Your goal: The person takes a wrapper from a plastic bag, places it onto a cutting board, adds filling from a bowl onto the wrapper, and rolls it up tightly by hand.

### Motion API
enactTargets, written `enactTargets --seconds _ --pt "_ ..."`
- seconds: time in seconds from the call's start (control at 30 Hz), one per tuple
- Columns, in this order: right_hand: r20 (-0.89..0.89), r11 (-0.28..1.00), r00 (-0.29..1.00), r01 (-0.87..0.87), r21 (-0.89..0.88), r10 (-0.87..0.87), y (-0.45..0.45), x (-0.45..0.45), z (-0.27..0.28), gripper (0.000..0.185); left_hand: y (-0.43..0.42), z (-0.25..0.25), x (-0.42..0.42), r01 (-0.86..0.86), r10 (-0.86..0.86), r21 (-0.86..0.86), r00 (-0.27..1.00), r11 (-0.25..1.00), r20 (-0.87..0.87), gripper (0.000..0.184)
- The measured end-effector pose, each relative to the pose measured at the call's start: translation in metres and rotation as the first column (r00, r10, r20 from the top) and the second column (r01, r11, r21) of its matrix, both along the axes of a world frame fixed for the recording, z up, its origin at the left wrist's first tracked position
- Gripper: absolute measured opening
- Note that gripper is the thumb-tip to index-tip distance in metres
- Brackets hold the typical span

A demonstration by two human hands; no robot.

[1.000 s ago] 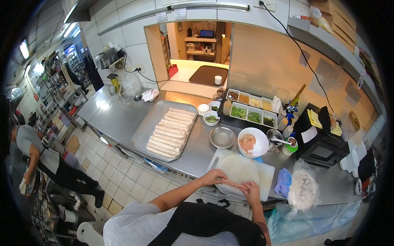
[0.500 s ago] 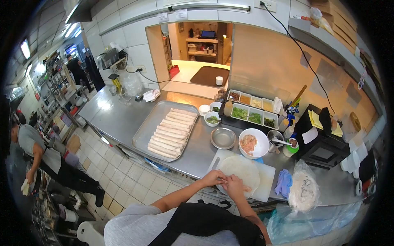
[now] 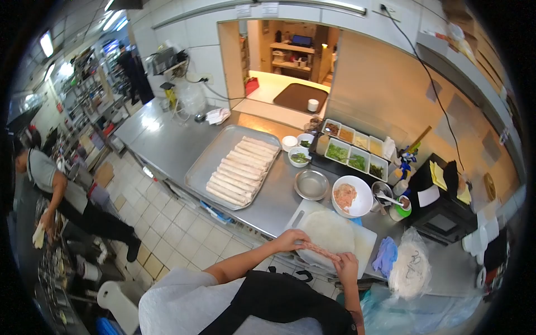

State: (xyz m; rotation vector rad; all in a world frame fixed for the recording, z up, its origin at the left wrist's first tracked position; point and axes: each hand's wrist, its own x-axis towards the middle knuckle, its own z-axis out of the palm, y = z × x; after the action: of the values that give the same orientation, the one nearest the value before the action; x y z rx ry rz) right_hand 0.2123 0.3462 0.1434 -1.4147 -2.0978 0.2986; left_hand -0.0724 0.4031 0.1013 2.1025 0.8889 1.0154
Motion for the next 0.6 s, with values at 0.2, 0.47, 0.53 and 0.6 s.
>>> enactTargets --seconds 0.2,0.47,0.53,0.6 --pt "-0.109 0.997 0.994 0.023 -0.069 -0.031 0.001 0.004 -0.011 0.033 -0.009 0.008 0.004 -0.04 0.038 -0.077 0.999 0.996 -0.036 0.041" --pt "-0.094 0.998 0.995 0.02 -0.066 -0.026 0.0 0.013 -0.006 0.036 -0.027 0.012 0.001 -0.155 0.157 0.028 0.986 0.987 -0.054 0.034" --pt "-0.066 0.99 0.996 0.051 -0.134 -0.06 0.002 0.02 -0.017 0.035 -0.028 0.011 0.003 -0.203 0.206 0.073 0.977 0.977 -0.051 0.028" --pt "-0.081 0.982 0.996 0.018 -0.187 -0.033 0.004 0.022 -0.021 0.034 -0.025 0.005 0.011 -0.198 0.208 0.123 0.975 0.972 -0.074 0.019"
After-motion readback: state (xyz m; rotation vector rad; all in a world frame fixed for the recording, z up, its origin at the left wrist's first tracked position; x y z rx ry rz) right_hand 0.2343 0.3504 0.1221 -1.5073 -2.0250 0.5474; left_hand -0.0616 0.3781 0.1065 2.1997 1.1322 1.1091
